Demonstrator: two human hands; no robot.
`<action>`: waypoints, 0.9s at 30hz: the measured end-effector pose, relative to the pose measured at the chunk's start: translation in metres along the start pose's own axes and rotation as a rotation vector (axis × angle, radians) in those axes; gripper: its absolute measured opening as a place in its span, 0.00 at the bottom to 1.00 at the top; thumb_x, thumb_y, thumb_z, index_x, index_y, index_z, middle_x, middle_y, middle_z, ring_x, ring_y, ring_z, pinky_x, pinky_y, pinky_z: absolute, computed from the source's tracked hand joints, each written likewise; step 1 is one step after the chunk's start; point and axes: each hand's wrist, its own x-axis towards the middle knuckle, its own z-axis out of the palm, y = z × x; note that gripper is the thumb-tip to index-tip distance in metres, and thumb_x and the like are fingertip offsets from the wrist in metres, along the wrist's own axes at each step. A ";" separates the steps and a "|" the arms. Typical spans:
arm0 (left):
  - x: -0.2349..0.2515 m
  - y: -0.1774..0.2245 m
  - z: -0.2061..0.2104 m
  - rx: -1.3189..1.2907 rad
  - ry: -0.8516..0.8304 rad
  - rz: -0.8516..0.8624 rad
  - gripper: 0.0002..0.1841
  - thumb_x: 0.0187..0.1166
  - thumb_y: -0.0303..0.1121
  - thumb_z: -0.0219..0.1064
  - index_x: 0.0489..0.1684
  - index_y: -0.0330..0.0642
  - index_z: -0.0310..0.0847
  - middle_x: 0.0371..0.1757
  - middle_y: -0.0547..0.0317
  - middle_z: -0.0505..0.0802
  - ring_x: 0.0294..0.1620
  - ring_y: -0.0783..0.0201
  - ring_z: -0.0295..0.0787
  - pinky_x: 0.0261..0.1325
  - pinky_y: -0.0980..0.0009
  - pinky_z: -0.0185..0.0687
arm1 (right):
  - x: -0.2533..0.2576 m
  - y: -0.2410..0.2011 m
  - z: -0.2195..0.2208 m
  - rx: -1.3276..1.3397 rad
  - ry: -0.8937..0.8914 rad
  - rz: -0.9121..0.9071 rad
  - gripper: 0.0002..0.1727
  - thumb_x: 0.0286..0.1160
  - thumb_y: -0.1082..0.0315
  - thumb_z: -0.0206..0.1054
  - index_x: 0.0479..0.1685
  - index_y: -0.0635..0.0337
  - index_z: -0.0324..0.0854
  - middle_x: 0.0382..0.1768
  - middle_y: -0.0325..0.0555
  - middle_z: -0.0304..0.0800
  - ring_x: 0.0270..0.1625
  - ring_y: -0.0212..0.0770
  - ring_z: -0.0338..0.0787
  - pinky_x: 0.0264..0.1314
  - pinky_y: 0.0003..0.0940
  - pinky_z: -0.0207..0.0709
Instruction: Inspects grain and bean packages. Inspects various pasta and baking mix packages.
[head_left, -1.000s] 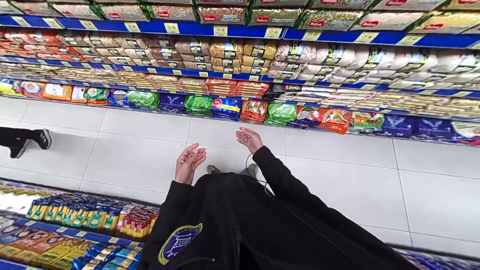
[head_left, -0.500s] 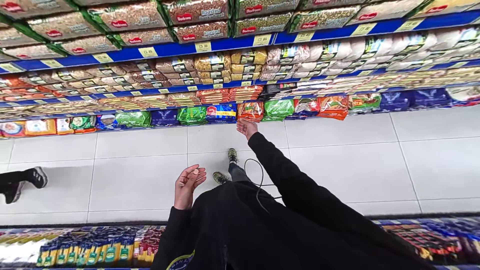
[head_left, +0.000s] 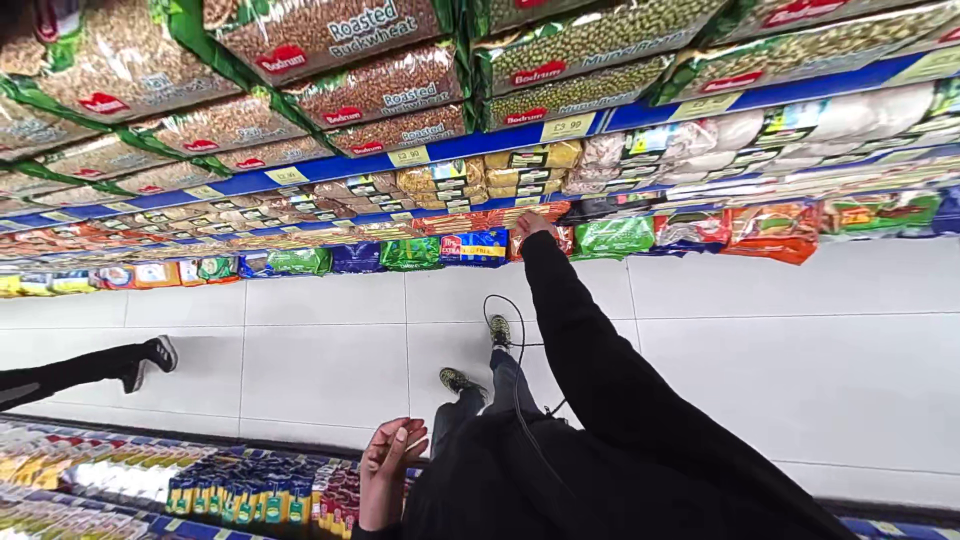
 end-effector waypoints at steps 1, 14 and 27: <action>0.002 0.001 0.000 -0.001 -0.002 -0.004 0.11 0.85 0.27 0.61 0.57 0.33 0.82 0.54 0.39 0.95 0.54 0.46 0.96 0.58 0.53 0.93 | 0.006 0.000 0.003 0.025 -0.004 0.006 0.26 0.79 0.70 0.66 0.77 0.65 0.69 0.62 0.58 0.83 0.52 0.44 0.90 0.50 0.35 0.87; 0.027 0.008 0.012 -0.039 0.006 -0.093 0.14 0.84 0.30 0.63 0.63 0.34 0.80 0.56 0.39 0.94 0.53 0.46 0.96 0.56 0.53 0.93 | 0.020 -0.003 0.016 0.111 0.085 -0.015 0.23 0.81 0.70 0.62 0.73 0.63 0.67 0.49 0.54 0.80 0.38 0.41 0.86 0.38 0.34 0.85; 0.032 0.001 0.016 -0.042 -0.051 -0.114 0.16 0.82 0.31 0.68 0.63 0.35 0.82 0.58 0.37 0.93 0.56 0.44 0.95 0.58 0.52 0.92 | 0.038 0.014 0.003 0.252 -0.002 0.061 0.24 0.79 0.60 0.67 0.72 0.57 0.71 0.51 0.52 0.84 0.42 0.44 0.88 0.41 0.39 0.85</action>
